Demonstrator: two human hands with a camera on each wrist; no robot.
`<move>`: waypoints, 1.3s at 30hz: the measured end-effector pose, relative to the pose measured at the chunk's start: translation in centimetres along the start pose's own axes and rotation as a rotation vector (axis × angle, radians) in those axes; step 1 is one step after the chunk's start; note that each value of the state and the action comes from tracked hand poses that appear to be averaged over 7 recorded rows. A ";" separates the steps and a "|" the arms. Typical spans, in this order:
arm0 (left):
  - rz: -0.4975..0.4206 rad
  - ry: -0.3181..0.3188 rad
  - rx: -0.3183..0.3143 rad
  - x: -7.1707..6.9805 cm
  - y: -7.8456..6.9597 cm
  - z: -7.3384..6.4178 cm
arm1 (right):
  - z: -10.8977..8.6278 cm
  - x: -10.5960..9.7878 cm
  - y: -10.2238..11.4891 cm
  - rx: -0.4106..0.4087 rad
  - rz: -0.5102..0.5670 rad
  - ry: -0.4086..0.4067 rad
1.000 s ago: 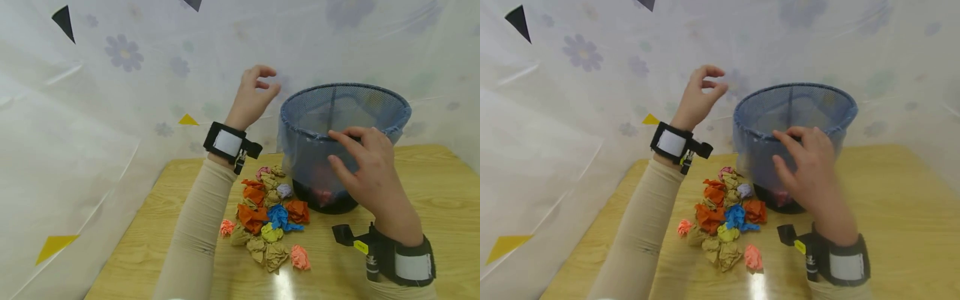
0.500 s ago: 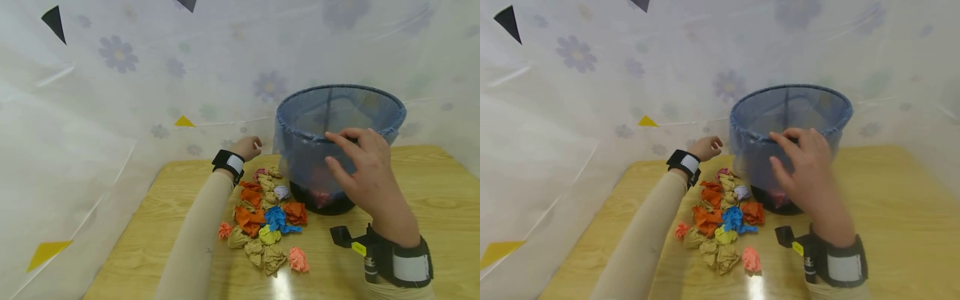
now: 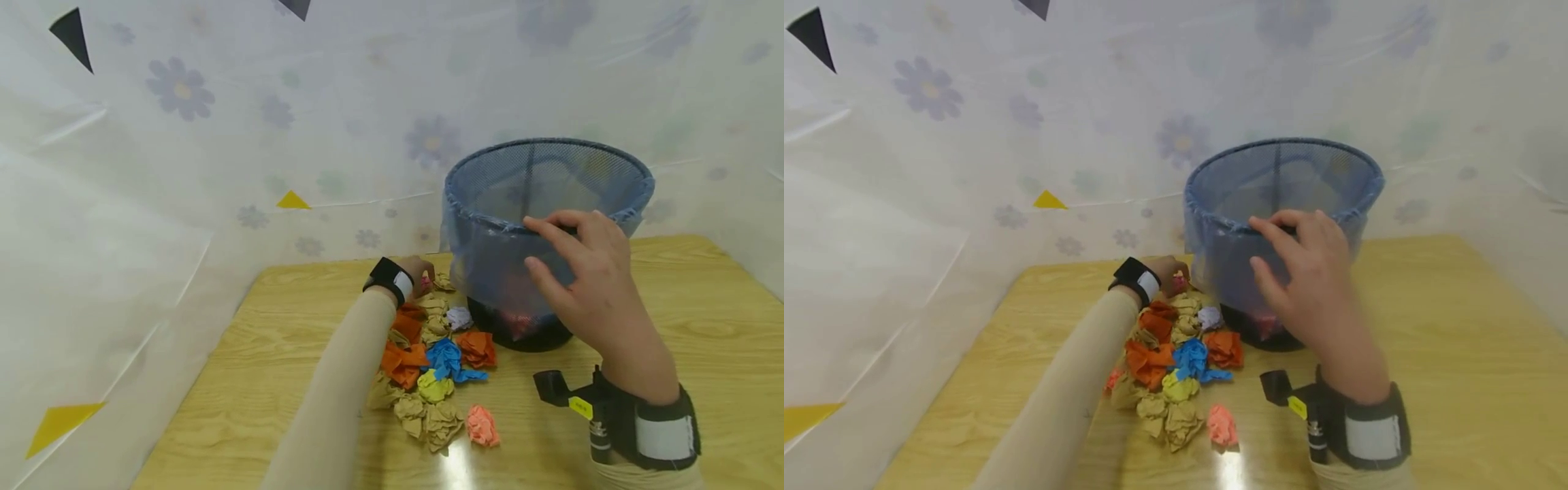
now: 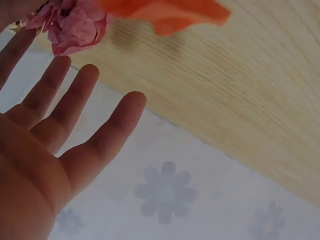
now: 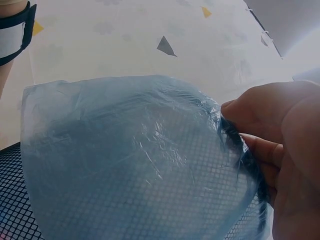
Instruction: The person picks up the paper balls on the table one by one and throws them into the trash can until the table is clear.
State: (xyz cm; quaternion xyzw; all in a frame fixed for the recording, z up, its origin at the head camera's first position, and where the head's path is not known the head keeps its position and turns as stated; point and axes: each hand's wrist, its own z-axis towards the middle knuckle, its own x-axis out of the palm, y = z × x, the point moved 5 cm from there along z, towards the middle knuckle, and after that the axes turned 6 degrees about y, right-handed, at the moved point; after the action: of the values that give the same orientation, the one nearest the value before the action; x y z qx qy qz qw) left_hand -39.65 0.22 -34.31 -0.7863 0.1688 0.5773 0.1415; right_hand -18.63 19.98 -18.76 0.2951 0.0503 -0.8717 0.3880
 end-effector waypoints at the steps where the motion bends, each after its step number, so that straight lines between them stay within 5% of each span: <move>1: -0.007 0.002 0.007 0.2 0.0 0.0 | 0.0 0.0 0.0 -0.002 0.003 -0.002; 9: -0.009 0.009 0.044 1.6 0.3 0.2 | 0.0 0.0 0.0 -0.010 -0.002 -0.007; 28: -0.151 0.020 0.043 0.6 0.7 -0.1 | -0.1 0.0 0.0 -0.007 -0.007 -0.008; 35: -0.138 0.033 0.121 0.5 0.8 0.4 | -0.1 -0.1 0.0 -0.010 -0.012 -0.007; 39: -0.188 -0.010 0.187 -0.7 0.6 -0.8 | 0.0 -0.1 0.0 -0.015 -0.018 -0.005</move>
State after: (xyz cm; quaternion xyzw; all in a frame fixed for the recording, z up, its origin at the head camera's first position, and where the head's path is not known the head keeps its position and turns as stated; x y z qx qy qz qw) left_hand -39.40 -0.54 -33.43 -0.7792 0.1469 0.5469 0.2685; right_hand -18.57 20.00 -18.74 0.2895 0.0585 -0.8755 0.3826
